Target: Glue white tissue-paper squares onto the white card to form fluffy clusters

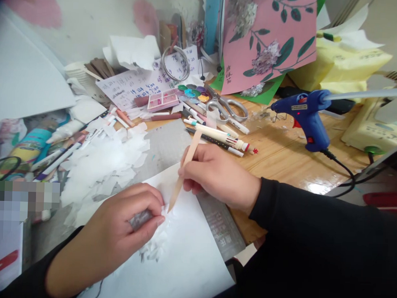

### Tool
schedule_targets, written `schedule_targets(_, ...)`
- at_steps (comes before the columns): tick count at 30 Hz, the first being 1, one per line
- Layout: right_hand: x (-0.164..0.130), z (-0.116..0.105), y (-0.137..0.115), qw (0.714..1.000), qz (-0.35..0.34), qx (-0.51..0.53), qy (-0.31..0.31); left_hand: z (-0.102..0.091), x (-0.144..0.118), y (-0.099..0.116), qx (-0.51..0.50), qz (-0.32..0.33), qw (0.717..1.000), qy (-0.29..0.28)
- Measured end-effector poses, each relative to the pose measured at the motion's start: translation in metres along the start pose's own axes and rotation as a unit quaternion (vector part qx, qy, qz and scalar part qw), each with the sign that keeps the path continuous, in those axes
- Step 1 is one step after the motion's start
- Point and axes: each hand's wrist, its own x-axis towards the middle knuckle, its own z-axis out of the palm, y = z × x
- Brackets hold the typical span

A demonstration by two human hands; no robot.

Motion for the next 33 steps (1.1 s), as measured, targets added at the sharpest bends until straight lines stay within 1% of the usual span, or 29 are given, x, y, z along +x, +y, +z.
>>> schedule_targets(2, -0.003, -0.003, 0.001, 1.000, -0.005, 0.013, -0.017, 0.001, -0.001, 0.000, 0.001, 0.004, 1.000, 0.005)
schedule_targets(5, -0.007, -0.004, 0.004, 0.998, -0.039, -0.016, -0.051, 0.001, -0.001, 0.000, 0.005, 0.007, 1.000, 0.010)
schedule_targets(8, -0.009, -0.003, 0.006, 0.997, -0.065, -0.032, -0.041, 0.000, -0.001, 0.000, -0.003, 0.008, 1.000, 0.008)
schedule_targets(12, -0.009, -0.001, 0.006, 0.997, -0.079, -0.016, -0.012, -0.003, 0.000, -0.002, -0.024, 0.027, 0.999, -0.004)
schedule_targets(16, -0.008, 0.001, 0.004, 0.996, -0.077, -0.047, -0.017, -0.004, 0.001, -0.003, -0.030, 0.036, 0.999, -0.001)
schedule_targets(21, -0.005, 0.004, 0.001, 0.988, -0.078, -0.129, -0.023, -0.003, 0.001, -0.003, -0.020, 0.010, 1.000, 0.001)
schedule_targets(25, -0.003, 0.005, -0.002, 0.983, -0.067, -0.164, -0.036, -0.002, 0.000, -0.003, 0.003, -0.011, 1.000, -0.010)
schedule_targets(30, 0.001, 0.005, -0.004, 0.982, -0.035, -0.182, -0.039, -0.001, 0.000, -0.001, 0.002, 0.014, 1.000, -0.018)
schedule_targets(32, 0.002, 0.004, -0.004, 0.985, -0.031, -0.164, -0.041, -0.001, 0.000, 0.000, 0.002, 0.009, 1.000, -0.016)
schedule_targets(33, 0.002, 0.003, -0.003, 0.989, -0.029, -0.137, -0.037, -0.001, -0.001, 0.000, 0.002, 0.007, 1.000, -0.012)
